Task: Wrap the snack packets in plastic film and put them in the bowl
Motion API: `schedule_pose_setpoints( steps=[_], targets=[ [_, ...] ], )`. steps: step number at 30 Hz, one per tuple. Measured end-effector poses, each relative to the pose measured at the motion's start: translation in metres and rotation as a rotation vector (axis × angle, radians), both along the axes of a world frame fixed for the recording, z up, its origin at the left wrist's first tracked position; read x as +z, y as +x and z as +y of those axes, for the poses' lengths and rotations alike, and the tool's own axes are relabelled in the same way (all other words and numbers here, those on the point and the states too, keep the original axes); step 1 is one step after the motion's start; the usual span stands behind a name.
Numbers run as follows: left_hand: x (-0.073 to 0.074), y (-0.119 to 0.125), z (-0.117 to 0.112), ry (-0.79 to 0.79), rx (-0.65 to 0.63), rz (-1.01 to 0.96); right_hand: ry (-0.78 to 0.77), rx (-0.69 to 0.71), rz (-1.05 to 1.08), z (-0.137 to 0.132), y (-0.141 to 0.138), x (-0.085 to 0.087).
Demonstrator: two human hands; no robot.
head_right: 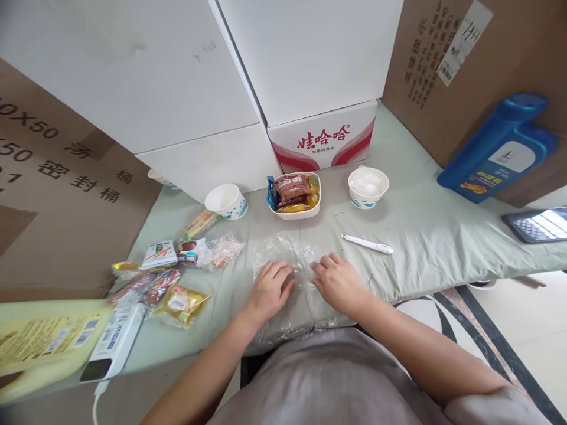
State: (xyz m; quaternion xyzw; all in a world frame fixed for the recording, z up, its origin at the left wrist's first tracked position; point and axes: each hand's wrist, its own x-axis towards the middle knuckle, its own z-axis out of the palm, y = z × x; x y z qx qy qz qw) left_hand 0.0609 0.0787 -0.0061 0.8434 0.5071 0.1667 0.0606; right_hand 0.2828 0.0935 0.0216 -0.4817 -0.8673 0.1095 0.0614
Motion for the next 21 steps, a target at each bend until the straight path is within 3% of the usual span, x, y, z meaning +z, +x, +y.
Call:
schedule_pose_setpoints(
  steps=[2, 6, 10, 14, 18, 21],
  targets=[
    [-0.002, 0.001, 0.010, 0.007, 0.047, 0.079, 0.059, 0.056, 0.046, 0.017, -0.007, -0.012],
    [-0.015, -0.014, 0.023, -0.086, 0.103, 0.250, 0.030, -0.185, -0.004, 0.037, -0.006, -0.036],
    [-0.014, -0.031, 0.021, -0.042, 0.078, 0.197, 0.012, -0.200, 0.009, 0.031, 0.013, -0.037],
    [0.008, -0.039, -0.001, 0.103, 0.014, -0.048, 0.027, 0.005, 0.173, 0.016, 0.047, -0.019],
    [0.020, -0.050, -0.042, -0.039, -0.245, -0.119, -0.097, 0.274, 0.230, -0.006, 0.083, -0.015],
    [0.014, -0.060, -0.068, -0.130, -0.322, -0.042, -0.152, 0.246, 0.211, -0.028, 0.095, -0.022]
  ],
)
